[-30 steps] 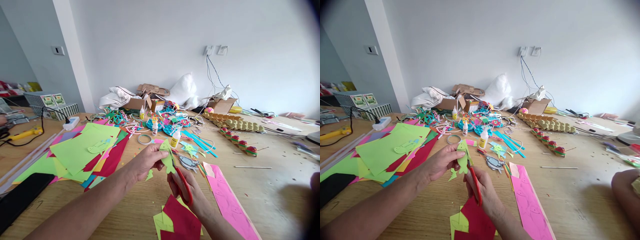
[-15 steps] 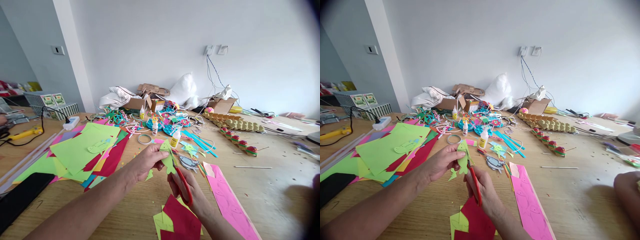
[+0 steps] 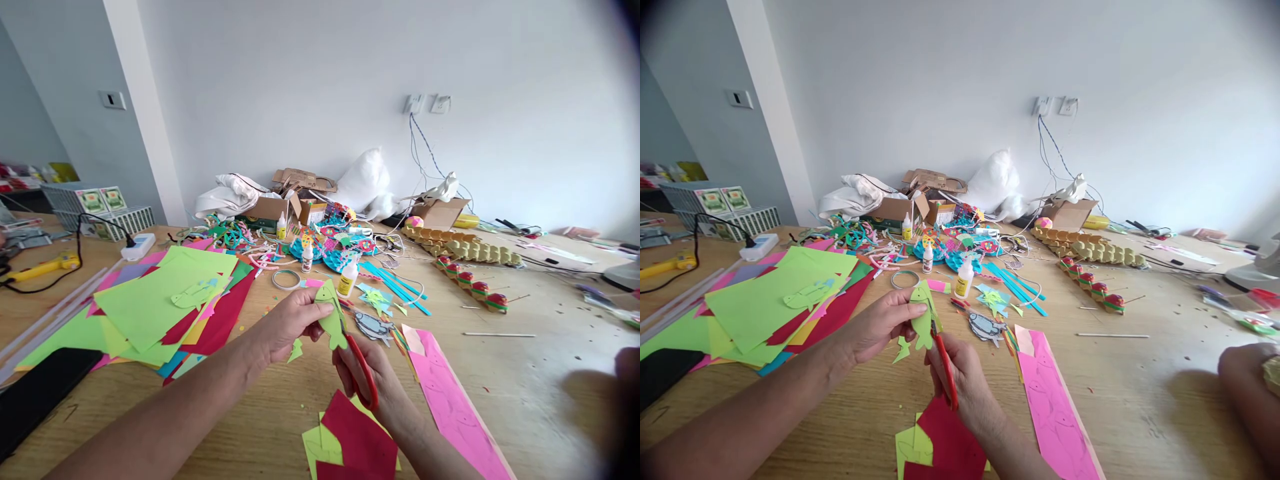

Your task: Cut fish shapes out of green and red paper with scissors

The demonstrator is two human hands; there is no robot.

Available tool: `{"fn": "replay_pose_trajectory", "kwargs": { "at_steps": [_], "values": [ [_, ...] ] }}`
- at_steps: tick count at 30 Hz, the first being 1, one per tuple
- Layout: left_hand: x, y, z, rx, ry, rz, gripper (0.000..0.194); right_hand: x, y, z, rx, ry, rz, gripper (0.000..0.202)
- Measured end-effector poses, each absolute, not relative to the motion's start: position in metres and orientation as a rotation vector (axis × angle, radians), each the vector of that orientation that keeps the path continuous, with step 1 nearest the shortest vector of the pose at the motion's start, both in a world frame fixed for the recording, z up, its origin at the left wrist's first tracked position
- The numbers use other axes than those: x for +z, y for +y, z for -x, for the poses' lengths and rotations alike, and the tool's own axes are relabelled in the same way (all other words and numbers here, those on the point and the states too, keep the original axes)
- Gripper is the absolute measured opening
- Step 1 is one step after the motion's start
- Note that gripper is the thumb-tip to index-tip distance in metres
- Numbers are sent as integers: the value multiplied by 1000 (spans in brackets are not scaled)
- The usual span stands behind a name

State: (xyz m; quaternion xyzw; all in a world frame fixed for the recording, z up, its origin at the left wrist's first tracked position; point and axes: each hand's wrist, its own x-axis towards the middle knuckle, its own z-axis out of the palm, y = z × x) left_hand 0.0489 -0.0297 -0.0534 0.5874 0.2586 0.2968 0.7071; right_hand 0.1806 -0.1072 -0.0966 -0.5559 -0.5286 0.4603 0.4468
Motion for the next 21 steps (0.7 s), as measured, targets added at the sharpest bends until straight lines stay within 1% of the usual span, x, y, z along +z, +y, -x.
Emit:
{"fn": "replay_pose_trajectory", "kwargs": {
  "at_steps": [9,21],
  "values": [
    [-49,-33,-51,820,574,-1414,20,-102,-107,-184,1129,-1342,1336,38],
    [-51,-35,-50,745,573,-1449,18,-95,-108,-184,1101,-1388,1346,41]
  ]
}}
